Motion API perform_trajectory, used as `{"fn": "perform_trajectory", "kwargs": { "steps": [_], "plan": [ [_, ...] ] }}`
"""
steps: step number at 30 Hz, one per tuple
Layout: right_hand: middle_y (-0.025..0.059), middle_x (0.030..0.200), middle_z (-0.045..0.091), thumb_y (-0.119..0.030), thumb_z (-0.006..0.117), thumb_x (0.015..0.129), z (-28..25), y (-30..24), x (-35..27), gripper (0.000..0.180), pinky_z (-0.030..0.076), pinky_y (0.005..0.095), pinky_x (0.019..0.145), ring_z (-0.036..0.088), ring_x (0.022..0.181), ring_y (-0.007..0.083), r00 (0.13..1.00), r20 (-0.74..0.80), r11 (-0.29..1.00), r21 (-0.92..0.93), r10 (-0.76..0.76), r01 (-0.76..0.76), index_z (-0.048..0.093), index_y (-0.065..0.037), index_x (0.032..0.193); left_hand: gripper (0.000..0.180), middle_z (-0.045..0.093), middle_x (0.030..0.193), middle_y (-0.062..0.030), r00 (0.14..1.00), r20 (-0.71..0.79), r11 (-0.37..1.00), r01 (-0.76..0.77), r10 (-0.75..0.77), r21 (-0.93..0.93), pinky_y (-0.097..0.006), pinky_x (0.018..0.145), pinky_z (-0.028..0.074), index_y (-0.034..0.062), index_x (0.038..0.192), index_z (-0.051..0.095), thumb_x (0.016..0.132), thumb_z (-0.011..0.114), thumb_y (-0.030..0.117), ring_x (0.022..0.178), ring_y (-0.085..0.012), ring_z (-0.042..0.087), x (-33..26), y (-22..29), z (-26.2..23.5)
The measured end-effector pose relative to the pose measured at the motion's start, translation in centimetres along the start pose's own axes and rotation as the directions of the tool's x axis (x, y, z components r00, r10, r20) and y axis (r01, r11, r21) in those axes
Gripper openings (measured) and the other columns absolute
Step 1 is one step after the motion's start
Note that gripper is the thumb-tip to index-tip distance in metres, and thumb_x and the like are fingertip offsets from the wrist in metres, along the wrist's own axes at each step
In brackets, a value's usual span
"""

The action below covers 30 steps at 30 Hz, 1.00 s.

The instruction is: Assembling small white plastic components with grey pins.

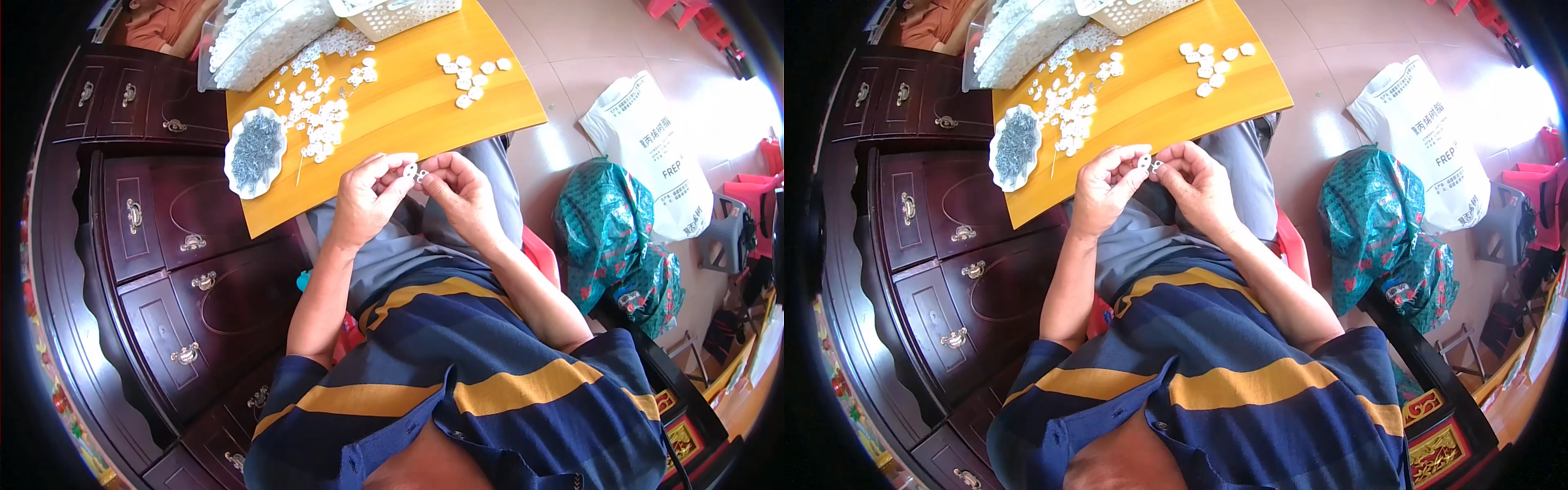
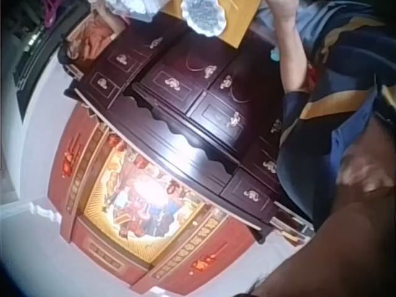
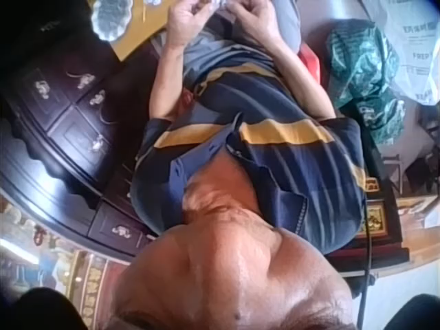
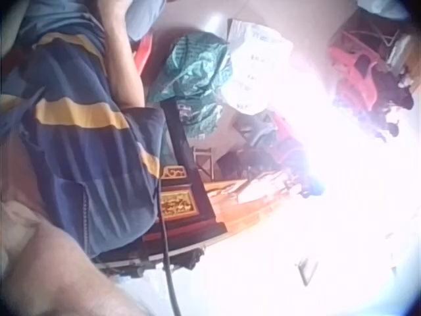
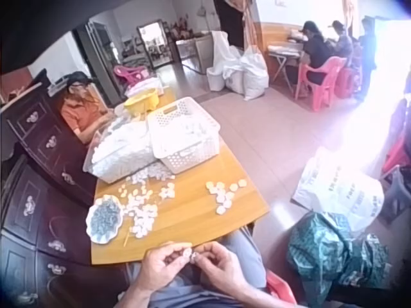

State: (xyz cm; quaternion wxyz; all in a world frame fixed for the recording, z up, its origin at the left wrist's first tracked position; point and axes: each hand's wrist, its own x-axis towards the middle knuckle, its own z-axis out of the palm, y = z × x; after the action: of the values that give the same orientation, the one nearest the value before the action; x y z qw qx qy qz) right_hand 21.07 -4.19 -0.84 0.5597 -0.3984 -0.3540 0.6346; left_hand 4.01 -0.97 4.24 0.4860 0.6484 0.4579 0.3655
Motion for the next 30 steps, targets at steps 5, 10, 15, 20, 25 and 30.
{"fn": "perform_trajectory", "kwargs": {
  "steps": [5, 10, 15, 20, 25, 30],
  "plan": [
    [0.0027, 0.091, 0.074, -0.004, 0.065, 0.101, -0.2, 0.2, -0.1, 0.012, 0.052, 0.0216, 0.082, 0.067, 0.087, 0.0059, 1.000, 0.010, 1.000, -0.028, -0.004, 0.005, 0.064, 0.001, 0.111, 0.021, 0.072, 0.097, -0.0061, 0.999, 0.036, 1.000, 0.000, 0.000, 0.003, -0.024, 0.072, 0.058, -0.0042, 0.114, 0.072, 0.093, 0.071, -0.006, 0.081, -0.0120, 0.072, 0.1, -0.3, 0.1],
    [0.0026, 0.094, 0.073, -0.005, 0.067, 0.101, -0.1, 0.3, 0.0, 0.013, 0.053, 0.0223, 0.082, 0.067, 0.088, 0.0068, 0.999, 0.013, 0.998, 0.047, 0.037, -0.038, 0.065, 0.002, 0.112, 0.022, 0.071, 0.097, -0.0055, 0.999, 0.039, 1.000, -0.021, 0.021, -0.011, -0.024, 0.072, 0.058, -0.0047, 0.115, 0.072, 0.093, 0.071, -0.005, 0.080, -0.0118, 0.071, 0.2, -1.0, 0.0],
    [0.0020, 0.094, 0.073, -0.010, 0.067, 0.102, -0.5, -0.1, 0.1, 0.015, 0.053, 0.0227, 0.082, 0.066, 0.087, 0.0082, 0.976, 0.039, 0.963, 0.159, 0.213, -0.216, 0.067, 0.000, 0.112, 0.026, 0.068, 0.106, -0.0051, 0.992, 0.118, 0.999, 0.042, -0.042, 0.010, -0.025, 0.081, 0.058, -0.0052, 0.119, 0.070, 0.094, 0.071, -0.005, 0.092, -0.0119, 0.069, 0.2, -0.3, -0.3],
    [0.0024, 0.094, 0.072, -0.017, 0.068, 0.103, -0.6, 0.0, 0.2, 0.017, 0.051, 0.0225, 0.079, 0.064, 0.085, 0.0077, 0.962, 0.038, 0.949, 0.157, 0.271, -0.274, 0.068, -0.002, 0.110, 0.040, 0.068, 0.104, -0.0068, 0.997, 0.076, 0.969, -0.048, 0.030, 0.242, -0.028, 0.076, 0.058, 0.0000, 0.123, 0.069, 0.085, 0.080, 0.001, 0.087, -0.0154, 0.071, -0.1, 0.8, 0.9],
    [0.0027, 0.094, 0.071, -0.016, 0.067, 0.101, -0.3, 0.4, 0.1, 0.013, 0.049, 0.0223, 0.077, 0.063, 0.083, 0.0075, 0.980, 0.030, 0.936, 0.292, 0.195, -0.196, 0.068, -0.003, 0.104, 0.042, 0.068, 0.104, -0.0098, 0.922, 0.062, 0.655, -0.318, 0.382, 0.685, -0.040, 0.077, 0.057, 0.0070, 0.118, 0.070, 0.079, 0.083, 0.013, 0.090, -0.0300, 0.070, 0.1, 0.3, 2.1],
    [0.0001, 0.094, 0.071, -0.019, 0.067, 0.101, -0.8, 0.6, -0.1, 0.013, 0.049, 0.0233, 0.079, 0.063, 0.083, 0.0076, 0.975, -0.004, 0.942, 0.260, 0.222, -0.214, 0.070, -0.006, 0.102, 0.032, 0.071, 0.101, -0.0082, 0.921, 0.055, 0.666, -0.319, 0.386, 0.674, -0.040, 0.076, 0.057, 0.0076, 0.113, 0.072, 0.082, 0.080, 0.012, 0.089, -0.0298, 0.071, 0.2, 0.1, 2.4]
  ]
}}
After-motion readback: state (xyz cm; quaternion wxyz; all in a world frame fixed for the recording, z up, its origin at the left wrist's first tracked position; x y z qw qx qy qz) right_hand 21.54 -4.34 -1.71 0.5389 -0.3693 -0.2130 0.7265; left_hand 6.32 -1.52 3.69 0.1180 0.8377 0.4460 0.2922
